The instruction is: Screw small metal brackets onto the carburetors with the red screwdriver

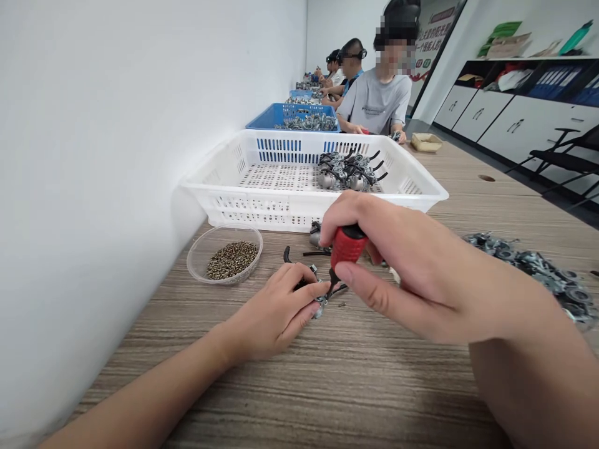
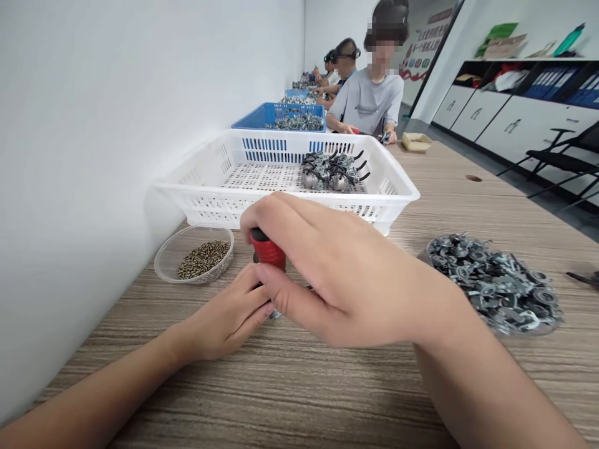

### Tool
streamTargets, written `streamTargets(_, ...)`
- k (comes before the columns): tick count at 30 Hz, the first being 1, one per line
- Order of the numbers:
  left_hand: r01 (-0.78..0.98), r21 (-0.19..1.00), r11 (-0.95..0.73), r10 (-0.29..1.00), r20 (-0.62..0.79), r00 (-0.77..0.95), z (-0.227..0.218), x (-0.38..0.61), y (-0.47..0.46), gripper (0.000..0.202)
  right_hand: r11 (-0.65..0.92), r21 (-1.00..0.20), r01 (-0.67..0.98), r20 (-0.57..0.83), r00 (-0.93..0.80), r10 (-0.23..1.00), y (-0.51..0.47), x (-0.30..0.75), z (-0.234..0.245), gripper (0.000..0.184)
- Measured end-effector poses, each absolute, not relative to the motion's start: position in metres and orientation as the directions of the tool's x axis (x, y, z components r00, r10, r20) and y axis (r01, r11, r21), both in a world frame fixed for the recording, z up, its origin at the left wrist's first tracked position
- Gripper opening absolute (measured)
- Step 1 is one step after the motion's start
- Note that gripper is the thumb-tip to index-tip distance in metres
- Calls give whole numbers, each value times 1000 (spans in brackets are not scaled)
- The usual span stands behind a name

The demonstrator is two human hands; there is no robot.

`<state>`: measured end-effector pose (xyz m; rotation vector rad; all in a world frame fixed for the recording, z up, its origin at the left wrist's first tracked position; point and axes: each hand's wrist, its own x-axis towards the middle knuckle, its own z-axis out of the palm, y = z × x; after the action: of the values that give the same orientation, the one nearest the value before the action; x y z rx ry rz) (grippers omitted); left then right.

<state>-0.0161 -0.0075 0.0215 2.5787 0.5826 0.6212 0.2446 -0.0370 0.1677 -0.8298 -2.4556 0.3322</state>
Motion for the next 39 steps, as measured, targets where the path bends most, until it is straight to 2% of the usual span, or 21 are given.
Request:
streamTargets(2, 289, 491, -822, 485, 339, 806, 23, -17, -6, 33, 769, -430, 474, 352, -696, 626, -42, 249, 172, 25)
streamTargets(5, 310, 485, -818, 501, 335, 798, 26, -19, -4, 30, 774, -404, 488, 351, -698, 624, -46, 253, 174, 31)
streamTargets(8, 357, 470, -807, 527, 301, 795, 29, -22, -2, 29, 784, -312, 538, 400, -674, 621, -43, 253, 172, 36)
streamTargets(12, 386, 458, -801, 538, 270, 799, 31, -24, 0, 34, 808, -159, 568, 489, -666, 564, -37, 245, 167, 23)
streamTargets(15, 393, 439, -808, 535, 267, 802, 31, -24, 0, 36, 774, -73, 629, 518, -639, 568, -38, 239, 165, 24)
streamTargets(17, 397, 441, -805, 538, 260, 802, 32, -24, 0, 35, 752, -126, 647, 475, -626, 618, -42, 239, 165, 20)
streamTargets(21, 401, 475, -783, 552, 236, 799, 33, -23, 0, 35, 737, -338, 586, 332, -659, 676, -51, 246, 171, 18)
streamTargets(24, 401, 498, -769, 560, 223, 798, 32, -23, 0, 36, 741, -376, 557, 304, -681, 666, -53, 251, 174, 12)
streamTargets(26, 394, 502, -770, 558, 229, 798, 31, -23, 0, 36, 748, -303, 590, 338, -668, 663, -52, 251, 173, 13)
streamTargets(30, 386, 488, -783, 547, 242, 802, 30, -24, 0, 35, 713, -46, 700, 443, -625, 643, -48, 246, 170, 29)
streamTargets(32, 382, 486, -786, 542, 244, 804, 30, -24, 0, 35, 703, -9, 711, 455, -624, 636, -48, 245, 169, 31)
streamTargets(34, 377, 492, -785, 541, 248, 804, 30, -24, 0, 36, 724, -92, 684, 423, -631, 650, -50, 245, 169, 26)
streamTargets(37, 382, 504, -774, 550, 238, 801, 30, -23, 0, 38, 736, -284, 615, 329, -658, 677, -53, 248, 169, 15)
streamTargets(39, 388, 503, -772, 554, 235, 799, 30, -23, 0, 38, 740, -333, 584, 301, -678, 670, -54, 248, 170, 11)
